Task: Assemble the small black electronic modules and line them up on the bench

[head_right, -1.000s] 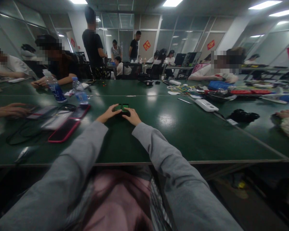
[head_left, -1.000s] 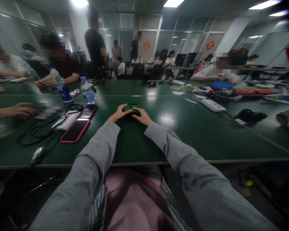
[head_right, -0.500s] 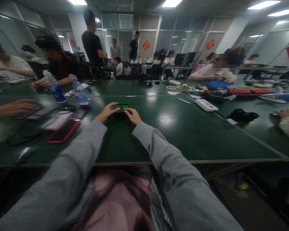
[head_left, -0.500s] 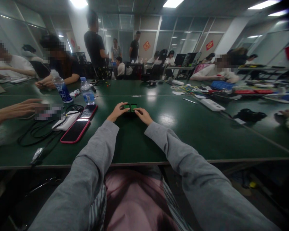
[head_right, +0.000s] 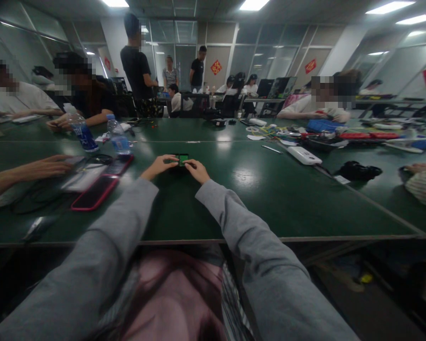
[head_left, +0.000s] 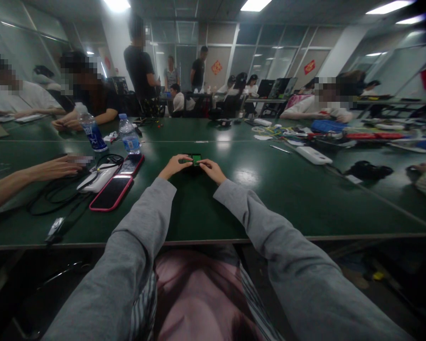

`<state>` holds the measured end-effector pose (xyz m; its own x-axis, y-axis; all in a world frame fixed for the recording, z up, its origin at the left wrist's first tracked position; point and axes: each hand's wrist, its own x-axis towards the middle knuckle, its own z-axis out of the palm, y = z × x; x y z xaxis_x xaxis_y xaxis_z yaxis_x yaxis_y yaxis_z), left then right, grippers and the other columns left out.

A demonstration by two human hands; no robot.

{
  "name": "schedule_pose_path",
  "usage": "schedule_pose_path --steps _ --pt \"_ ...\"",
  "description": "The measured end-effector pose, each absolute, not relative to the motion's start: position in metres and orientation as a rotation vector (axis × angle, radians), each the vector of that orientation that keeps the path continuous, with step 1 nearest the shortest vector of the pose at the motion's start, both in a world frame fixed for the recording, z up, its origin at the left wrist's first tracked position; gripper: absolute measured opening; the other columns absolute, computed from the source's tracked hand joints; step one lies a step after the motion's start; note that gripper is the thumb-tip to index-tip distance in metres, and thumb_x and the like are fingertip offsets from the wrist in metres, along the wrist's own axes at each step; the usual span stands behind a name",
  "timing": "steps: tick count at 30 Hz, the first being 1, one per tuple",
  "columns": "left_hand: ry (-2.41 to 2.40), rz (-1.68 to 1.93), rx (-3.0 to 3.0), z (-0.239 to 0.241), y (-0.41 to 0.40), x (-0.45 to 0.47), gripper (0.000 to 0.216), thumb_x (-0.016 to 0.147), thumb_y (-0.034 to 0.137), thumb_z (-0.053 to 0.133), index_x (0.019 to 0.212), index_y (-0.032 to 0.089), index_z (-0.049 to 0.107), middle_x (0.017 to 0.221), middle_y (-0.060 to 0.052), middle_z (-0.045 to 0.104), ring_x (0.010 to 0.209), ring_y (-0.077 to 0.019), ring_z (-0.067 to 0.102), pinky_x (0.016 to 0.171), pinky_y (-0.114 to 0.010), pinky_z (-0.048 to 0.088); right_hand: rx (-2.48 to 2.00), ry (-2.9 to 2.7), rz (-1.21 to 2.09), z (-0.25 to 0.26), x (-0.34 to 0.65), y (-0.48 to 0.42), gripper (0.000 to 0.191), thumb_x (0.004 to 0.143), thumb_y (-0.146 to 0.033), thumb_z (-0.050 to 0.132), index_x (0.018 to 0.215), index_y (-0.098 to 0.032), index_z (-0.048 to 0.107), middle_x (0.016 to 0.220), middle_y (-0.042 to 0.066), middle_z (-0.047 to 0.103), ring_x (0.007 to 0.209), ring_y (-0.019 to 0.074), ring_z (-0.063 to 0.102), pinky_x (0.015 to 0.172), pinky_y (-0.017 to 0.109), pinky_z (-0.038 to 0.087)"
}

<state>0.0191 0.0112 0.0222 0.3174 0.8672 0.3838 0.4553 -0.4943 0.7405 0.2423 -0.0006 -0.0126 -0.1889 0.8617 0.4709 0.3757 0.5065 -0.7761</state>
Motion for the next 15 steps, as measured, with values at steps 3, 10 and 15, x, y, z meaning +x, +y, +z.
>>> schedule_pose_path --steps 3,10,15 --pt "1.095 1.053 2.107 0.02 0.015 0.014 0.03 0.078 0.04 0.073 0.102 0.024 0.075 0.123 -0.008 0.067 0.126 -0.0253 0.054 0.114 -0.047 0.031 -1.019 -1.768 0.646 -0.012 0.243 -0.001 0.027 0.086 -0.042 0.06 0.103 -0.024 0.072 0.109 0.003 0.068 0.106 0.0192 0.06 0.101 0.042 0.047" --pt "1.101 1.021 2.125 0.027 0.013 0.007 0.023 0.077 0.036 0.074 0.096 0.023 0.077 0.119 -0.007 0.068 0.122 -0.024 0.056 0.113 -0.044 0.034 -1.038 -1.718 0.658 -0.01 0.243 -0.003 0.027 0.082 -0.045 0.069 0.097 -0.023 0.073 0.106 0.005 0.065 0.1 0.0182 0.062 0.103 0.043 0.046" --pt "1.191 0.949 2.241 0.037 0.01 0.011 0.011 0.078 0.03 0.073 0.087 0.024 0.077 0.112 -0.006 0.068 0.116 -0.0248 0.057 0.111 -0.045 0.036 -1.057 -1.743 0.654 -0.011 0.245 -0.001 0.027 0.083 -0.044 0.068 0.098 -0.023 0.073 0.106 0.005 0.063 0.103 0.0183 0.059 0.103 0.042 0.046"
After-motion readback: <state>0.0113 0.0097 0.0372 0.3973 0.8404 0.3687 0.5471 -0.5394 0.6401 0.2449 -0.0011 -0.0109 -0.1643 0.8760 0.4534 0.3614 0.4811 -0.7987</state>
